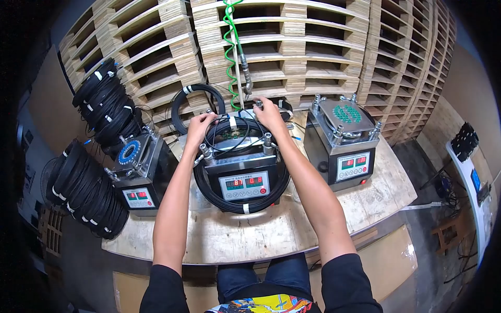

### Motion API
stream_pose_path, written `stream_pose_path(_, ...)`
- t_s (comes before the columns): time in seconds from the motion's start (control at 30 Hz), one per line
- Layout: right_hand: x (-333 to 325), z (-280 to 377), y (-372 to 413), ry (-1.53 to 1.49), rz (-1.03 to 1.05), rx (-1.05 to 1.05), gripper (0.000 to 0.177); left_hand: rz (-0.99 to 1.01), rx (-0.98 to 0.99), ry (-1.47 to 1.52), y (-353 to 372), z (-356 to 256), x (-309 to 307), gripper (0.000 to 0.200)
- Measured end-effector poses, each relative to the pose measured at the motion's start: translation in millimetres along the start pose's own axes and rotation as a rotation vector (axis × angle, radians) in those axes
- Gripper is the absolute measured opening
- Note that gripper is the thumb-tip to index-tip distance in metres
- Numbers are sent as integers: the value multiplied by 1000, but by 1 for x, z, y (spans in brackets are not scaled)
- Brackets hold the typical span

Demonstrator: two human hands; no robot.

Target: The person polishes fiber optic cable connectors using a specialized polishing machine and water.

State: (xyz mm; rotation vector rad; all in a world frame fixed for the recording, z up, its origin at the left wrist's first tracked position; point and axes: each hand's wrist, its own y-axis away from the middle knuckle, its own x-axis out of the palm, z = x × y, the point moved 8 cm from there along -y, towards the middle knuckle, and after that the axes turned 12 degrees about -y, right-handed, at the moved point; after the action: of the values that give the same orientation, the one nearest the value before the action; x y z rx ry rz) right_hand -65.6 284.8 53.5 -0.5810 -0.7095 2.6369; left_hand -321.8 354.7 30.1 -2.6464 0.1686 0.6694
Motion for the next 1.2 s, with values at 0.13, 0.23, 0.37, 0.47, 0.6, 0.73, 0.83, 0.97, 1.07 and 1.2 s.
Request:
stream_pose_path(0.13,0,0,1,-16,-1,-9,38,13,70,-30,-3,1,2,35)
stream_pose_path(0.23,1,2,1,28,-17,-53,38,0,82,-37,-4,1,2,35)
stream_pose_path(0.37,1,1,2,21,19,49,39,3,81,-46,0,-5,-1,35)
stream_pose_path(0.47,1,1,3,42,10,54,39,5,65,-41,2,-5,0,34)
stream_pose_path(0.6,3,2,3,14,15,49,39,-6,79,21,-1,3,1,32)
stream_pose_path(0.73,2,4,3,33,27,67,38,12,51,36,1,1,1,30)
stream_pose_path(0.83,3,1,2,23,26,45,38,19,42,-5,4,-4,-1,29)
stream_pose_path(0.97,4,-7,-2,30,17,8,39,69,65,24,-1,-1,5,22)
stream_pose_path(1.07,6,-14,-5,22,16,8,39,121,85,58,-9,-5,10,20)
stream_pose_path(1.2,7,-18,-6,0,24,11,37,167,38,-38,-22,7,17,19)
